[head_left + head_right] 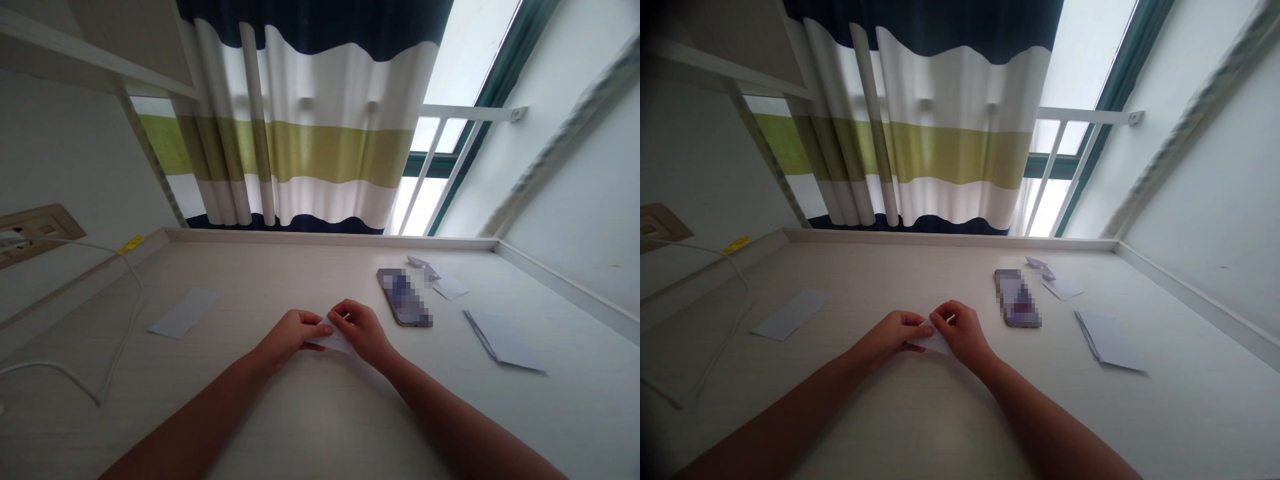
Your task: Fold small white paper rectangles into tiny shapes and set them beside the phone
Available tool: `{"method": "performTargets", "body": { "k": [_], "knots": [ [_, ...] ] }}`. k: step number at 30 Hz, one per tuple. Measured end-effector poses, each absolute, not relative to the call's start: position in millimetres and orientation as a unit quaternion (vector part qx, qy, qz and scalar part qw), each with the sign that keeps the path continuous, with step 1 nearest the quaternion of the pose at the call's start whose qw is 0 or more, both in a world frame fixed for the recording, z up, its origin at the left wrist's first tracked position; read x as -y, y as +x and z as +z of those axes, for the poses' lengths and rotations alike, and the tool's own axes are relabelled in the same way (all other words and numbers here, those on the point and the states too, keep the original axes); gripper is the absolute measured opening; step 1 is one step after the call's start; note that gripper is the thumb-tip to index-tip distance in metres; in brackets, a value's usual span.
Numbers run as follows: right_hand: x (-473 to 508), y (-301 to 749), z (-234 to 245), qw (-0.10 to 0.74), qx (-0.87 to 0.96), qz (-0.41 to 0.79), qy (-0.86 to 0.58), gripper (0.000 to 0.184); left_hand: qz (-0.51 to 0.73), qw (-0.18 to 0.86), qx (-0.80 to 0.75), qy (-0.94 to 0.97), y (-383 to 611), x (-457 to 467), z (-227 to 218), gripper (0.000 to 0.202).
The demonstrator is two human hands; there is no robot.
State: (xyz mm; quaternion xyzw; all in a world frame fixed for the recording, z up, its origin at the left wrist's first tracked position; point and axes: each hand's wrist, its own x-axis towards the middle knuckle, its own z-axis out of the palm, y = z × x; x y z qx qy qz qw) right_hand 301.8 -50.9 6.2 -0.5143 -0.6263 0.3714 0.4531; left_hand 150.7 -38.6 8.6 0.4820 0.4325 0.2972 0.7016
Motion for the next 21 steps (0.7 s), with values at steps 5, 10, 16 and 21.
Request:
{"method": "performTargets", "body": {
  "k": [5,10,16,21],
  "knots": [
    [51.4,302.2,5.9,0.454,0.646,0.33,-0.517,0.011,0.298,0.723,-0.408,0.471,150.7,39.6,11.7,0.02],
    [51.1,303.2,7.0,0.452,0.646,0.322,-0.524,0.012,0.303,0.717,-0.404,0.48,151.3,39.7,14.5,0.026],
    [48.3,304.3,3.5,0.459,0.627,0.349,-0.524,0.014,0.306,0.681,-0.405,0.529,153.3,39.7,17.8,0.026],
    [47.6,304.6,2.8,0.467,0.602,0.392,-0.515,0.016,0.31,0.677,-0.393,0.54,153.4,39.7,17.7,0.026]
  ]
}}
